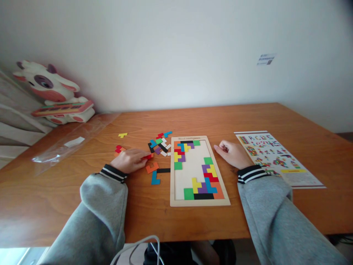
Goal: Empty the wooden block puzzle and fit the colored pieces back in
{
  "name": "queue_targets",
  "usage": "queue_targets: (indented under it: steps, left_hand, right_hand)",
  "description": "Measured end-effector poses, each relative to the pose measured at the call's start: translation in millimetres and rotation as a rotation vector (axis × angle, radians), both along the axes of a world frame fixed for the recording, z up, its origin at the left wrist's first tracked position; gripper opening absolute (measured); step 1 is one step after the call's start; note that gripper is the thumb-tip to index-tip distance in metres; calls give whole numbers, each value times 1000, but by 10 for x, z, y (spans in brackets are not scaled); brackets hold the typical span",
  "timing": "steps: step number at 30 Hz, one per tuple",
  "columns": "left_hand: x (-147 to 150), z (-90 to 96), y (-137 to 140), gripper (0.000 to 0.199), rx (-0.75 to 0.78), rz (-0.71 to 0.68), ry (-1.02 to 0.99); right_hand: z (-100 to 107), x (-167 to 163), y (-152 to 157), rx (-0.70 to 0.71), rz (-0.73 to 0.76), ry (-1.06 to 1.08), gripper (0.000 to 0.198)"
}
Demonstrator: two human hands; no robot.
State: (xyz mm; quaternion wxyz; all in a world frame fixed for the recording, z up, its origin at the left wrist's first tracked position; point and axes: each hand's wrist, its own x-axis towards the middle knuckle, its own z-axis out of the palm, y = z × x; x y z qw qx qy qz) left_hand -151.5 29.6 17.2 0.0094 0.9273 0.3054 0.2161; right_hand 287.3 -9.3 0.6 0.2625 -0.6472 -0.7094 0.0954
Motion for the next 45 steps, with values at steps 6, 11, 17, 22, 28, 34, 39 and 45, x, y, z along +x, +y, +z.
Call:
queue_targets:
  steps: [6,11,17,22,28,34,39,45]
  left_hand:
    - [45,7,-34,25,24,67,-40]
    - [400,52,-208,23,24,103,-165]
    - [956,43,-408,17,105,-32,-323]
    - [1162,1,-421,20,148,-45,-301]
    - [1198,-12,-422,26,111,-61,-328]
    - [1208,-13,-470,28,47,-178,-383]
    - [1189,-8,-498,28,68,-215,-410]
    - [1170,-24,-502,26,47,-173,-380]
  right_hand:
    - [1,-4,-8,4,5,10,39]
    - [56,-73,-26,81,10,183,37]
    - [256,-399,-107,-90,237,505,38]
    - [381,-751,-236,-349,495,649,37]
    - [349,-876,-259,-429,418,842,35]
    - [311,-870,-265,-463,444,900,33]
    - [288,-813,-253,-423,466,872,28]
    - [140,-491,-88,-125,145,898,35]
